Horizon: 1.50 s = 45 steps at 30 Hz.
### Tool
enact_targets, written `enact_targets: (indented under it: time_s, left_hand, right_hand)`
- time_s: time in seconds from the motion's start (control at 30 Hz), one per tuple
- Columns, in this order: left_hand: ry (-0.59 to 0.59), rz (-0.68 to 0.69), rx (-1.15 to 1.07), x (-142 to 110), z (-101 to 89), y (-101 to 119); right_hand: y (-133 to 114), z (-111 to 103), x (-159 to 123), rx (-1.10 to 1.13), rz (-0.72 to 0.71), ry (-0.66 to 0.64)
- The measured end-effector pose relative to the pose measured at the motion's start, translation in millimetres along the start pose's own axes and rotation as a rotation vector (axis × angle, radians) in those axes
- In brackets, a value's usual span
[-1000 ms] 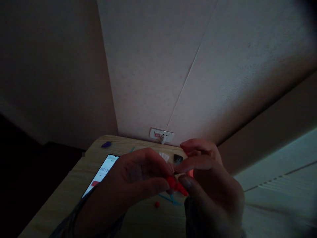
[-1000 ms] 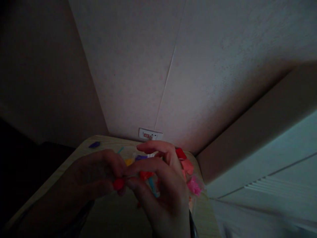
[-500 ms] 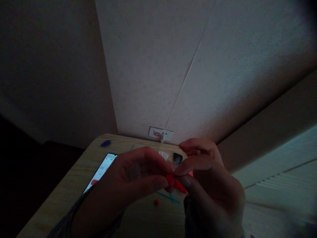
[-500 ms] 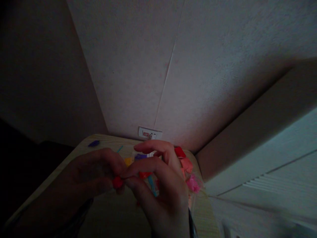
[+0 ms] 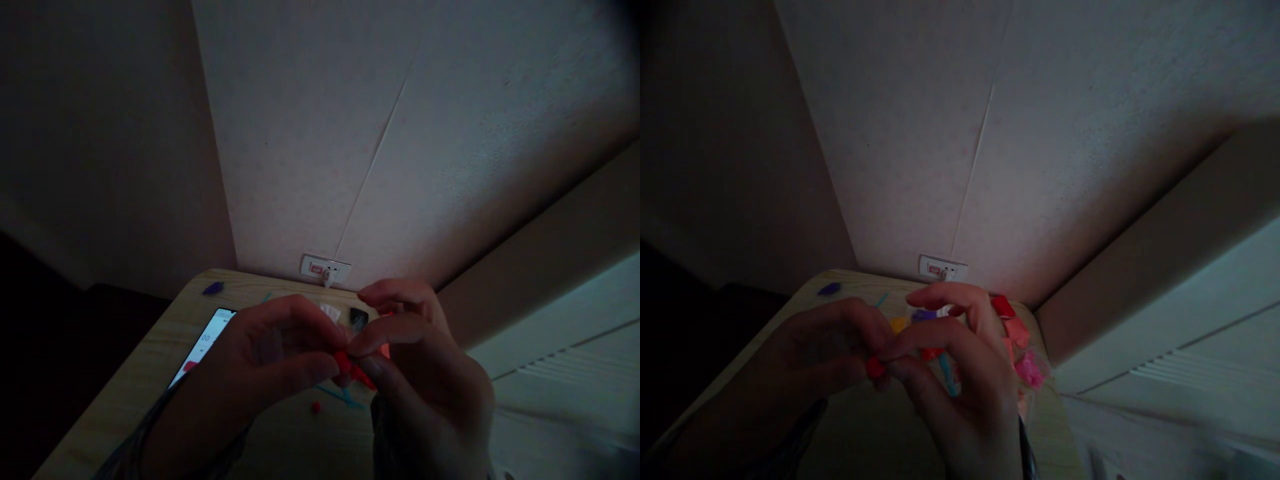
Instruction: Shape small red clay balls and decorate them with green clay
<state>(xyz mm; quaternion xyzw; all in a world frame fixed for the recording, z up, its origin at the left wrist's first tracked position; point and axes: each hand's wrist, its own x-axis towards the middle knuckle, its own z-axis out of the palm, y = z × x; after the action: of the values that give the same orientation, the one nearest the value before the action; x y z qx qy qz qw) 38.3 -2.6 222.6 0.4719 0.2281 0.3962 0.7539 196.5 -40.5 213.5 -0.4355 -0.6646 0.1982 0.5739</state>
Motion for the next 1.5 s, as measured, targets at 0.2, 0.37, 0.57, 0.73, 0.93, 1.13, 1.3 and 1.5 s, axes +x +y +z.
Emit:
enact_targets:
  time_s: [0.2,0.37,0.57,0.73,0.93,1.13,1.3,1.5]
  left_hand:
    - [0.003,0.007,-0.004,-0.3,1.3,0.1]
    - [-0.026,0.015,-0.044,-0.7,0.5,-1.4]
    - [-0.019,-0.008,-0.059,-1.9,-0.2,-0.8]
    - [-0.006,0.004,-0.038,-2.0,-0.1,0.0]
    - [-0.018,0.009,-0.051,-2.0,1.4,0.8]
    - [0.013,0.005,-0.057,-1.5,2.3,0.4]
    - [-0.018,0.011,-0.067,-0.3,1.2,-0.2]
    - [0.025,-0.012,-0.089,-2.4,4.5,0.4]
  right_hand:
    - [-1.3,0.8,-0.1,0.011,0.013,0.012]
    - [-0.8,0.4,0.2,-0.005,0.000,0.010]
    - [1.2,-0.1,0.4,-0.018,-0.014,0.027]
    - [1.3,-0.7,1.2,-0.007,-0.015,0.018]
    - [0.7,-0.4,0.0,0.004,-0.015,0.020]
    - [0.1,-0.3,0.4,-0.022,-0.011,0.017]
    - [-0.6,0.5,-0.2,-0.022,-0.003,0.033]
    - [-0.5,0.0,-0.5,-0.021,-0.022,0.042]
